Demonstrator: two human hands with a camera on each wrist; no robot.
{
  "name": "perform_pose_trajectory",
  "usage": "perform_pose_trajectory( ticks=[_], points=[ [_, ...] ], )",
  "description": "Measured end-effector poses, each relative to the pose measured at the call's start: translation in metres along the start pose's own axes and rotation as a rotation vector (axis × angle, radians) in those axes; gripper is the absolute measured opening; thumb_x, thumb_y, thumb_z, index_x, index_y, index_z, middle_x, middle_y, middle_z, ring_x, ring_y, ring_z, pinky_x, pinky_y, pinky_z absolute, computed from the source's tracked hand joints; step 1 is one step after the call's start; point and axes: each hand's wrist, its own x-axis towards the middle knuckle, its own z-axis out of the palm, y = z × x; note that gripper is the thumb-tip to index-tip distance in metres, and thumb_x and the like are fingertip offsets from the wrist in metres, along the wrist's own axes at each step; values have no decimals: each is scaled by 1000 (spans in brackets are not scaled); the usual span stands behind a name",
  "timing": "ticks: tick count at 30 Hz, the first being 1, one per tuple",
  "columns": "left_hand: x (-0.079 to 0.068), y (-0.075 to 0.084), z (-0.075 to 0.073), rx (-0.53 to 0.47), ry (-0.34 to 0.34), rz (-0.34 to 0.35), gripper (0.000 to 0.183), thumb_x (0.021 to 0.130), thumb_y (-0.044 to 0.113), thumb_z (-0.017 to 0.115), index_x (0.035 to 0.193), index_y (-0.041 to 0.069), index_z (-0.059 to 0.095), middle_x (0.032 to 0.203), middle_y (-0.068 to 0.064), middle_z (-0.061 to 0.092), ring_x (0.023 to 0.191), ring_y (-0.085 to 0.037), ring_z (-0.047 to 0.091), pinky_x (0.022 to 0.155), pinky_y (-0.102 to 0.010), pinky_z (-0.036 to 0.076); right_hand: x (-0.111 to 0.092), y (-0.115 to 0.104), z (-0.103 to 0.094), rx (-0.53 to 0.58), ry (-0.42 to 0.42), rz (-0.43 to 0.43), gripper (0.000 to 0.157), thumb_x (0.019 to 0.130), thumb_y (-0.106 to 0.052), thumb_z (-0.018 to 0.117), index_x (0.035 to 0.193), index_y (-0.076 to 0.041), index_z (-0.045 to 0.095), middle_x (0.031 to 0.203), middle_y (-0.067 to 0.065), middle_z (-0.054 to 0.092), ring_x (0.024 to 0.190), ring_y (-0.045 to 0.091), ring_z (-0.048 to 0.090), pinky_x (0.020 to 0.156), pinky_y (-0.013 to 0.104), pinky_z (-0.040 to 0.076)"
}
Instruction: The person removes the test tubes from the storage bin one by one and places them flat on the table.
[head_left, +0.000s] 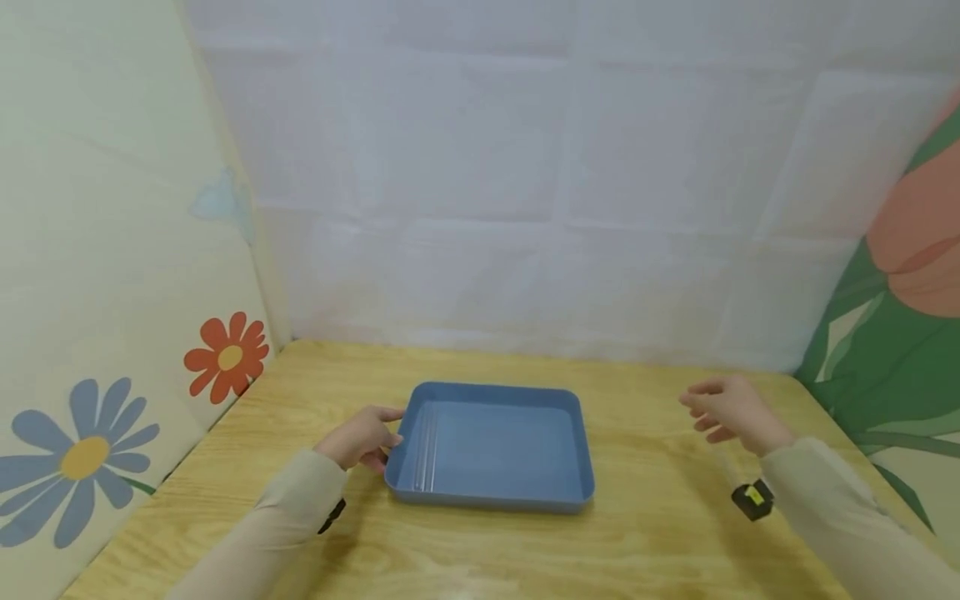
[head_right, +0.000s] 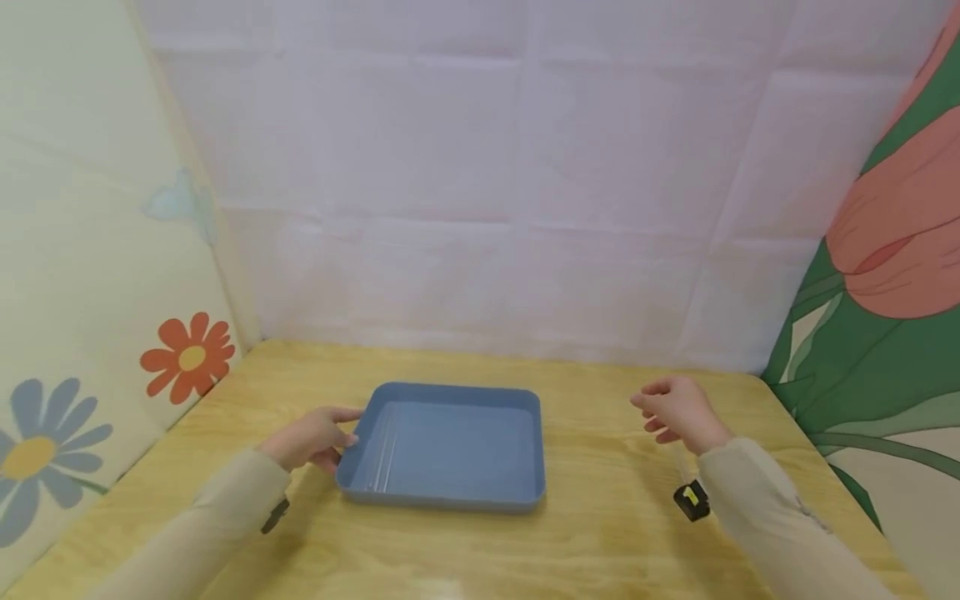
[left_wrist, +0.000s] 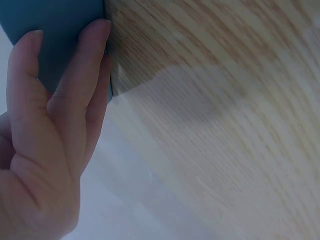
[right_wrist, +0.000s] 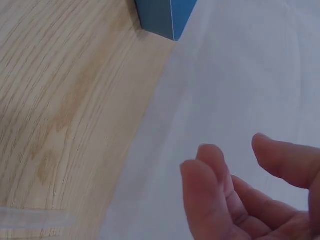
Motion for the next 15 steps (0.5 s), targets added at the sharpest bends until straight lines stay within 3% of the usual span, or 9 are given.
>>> perform_pose_trajectory(
  ticks=[15],
  points=[
    [-2,2,2,16,18,-17,54,94,-7,55,145,-7,37,103,-19,65,63,-23,64,45,-25,52,2,-15,11,37,-31,-17,55,101,-23,53,132,22,41,110,33,60,87,29,66,71,40,59]
  ],
)
